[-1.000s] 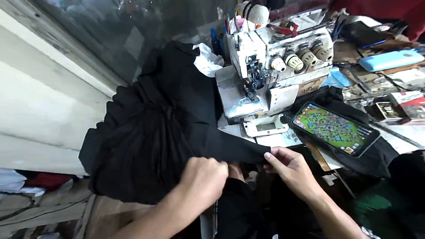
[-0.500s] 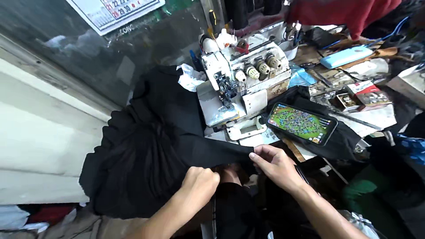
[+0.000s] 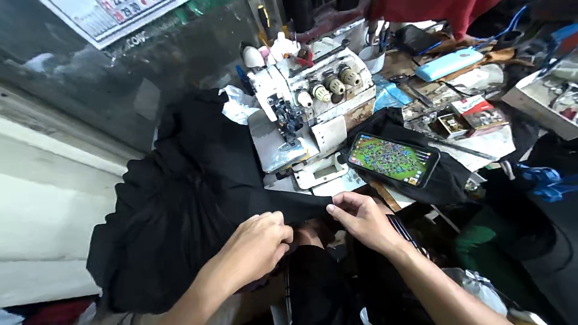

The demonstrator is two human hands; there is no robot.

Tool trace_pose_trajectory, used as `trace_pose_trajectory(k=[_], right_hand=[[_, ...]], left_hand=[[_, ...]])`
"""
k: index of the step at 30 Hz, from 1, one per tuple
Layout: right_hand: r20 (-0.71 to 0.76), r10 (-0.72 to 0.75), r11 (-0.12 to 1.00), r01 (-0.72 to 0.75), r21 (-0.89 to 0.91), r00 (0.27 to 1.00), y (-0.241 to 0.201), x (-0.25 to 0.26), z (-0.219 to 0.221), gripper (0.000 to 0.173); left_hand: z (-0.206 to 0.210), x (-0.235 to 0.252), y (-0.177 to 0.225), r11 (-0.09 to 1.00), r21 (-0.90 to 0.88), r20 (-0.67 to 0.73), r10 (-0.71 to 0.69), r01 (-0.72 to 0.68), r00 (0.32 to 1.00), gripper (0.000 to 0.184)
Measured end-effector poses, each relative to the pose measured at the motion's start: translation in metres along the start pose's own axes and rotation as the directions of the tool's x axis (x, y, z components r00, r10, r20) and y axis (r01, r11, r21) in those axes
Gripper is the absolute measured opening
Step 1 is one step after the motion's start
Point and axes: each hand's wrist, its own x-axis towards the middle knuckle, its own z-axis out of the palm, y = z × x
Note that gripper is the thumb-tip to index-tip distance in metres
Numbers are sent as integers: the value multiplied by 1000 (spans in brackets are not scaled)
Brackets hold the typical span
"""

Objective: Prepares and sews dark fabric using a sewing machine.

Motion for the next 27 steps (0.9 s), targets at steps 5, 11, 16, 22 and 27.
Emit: trace_pose_trajectory(k=[5, 11, 16, 22, 27], right_hand=[[36, -3, 1000, 3, -19, 999, 8, 4, -2, 16], [94, -73, 997, 74, -9, 993, 9, 5, -5, 19], [115, -83, 995, 76, 65, 990, 7, 2, -8, 21], [151, -51, 989, 29, 146, 987, 2, -1, -6, 22], [154, -60, 982, 31, 188, 986, -3, -5, -7, 21]], left_hand=[[-13, 1, 8, 911, -313, -351, 151, -268, 924, 22], [-1, 53, 17, 849, -414, -603, 13, -327, 797, 13], [7, 63, 16, 852, -429, -630, -45, -300, 775, 10], [6, 68, 18, 881, -400, -685, -104, -253, 721, 10], [3, 66, 16, 938, -290, -570, -11, -189, 821, 31]])
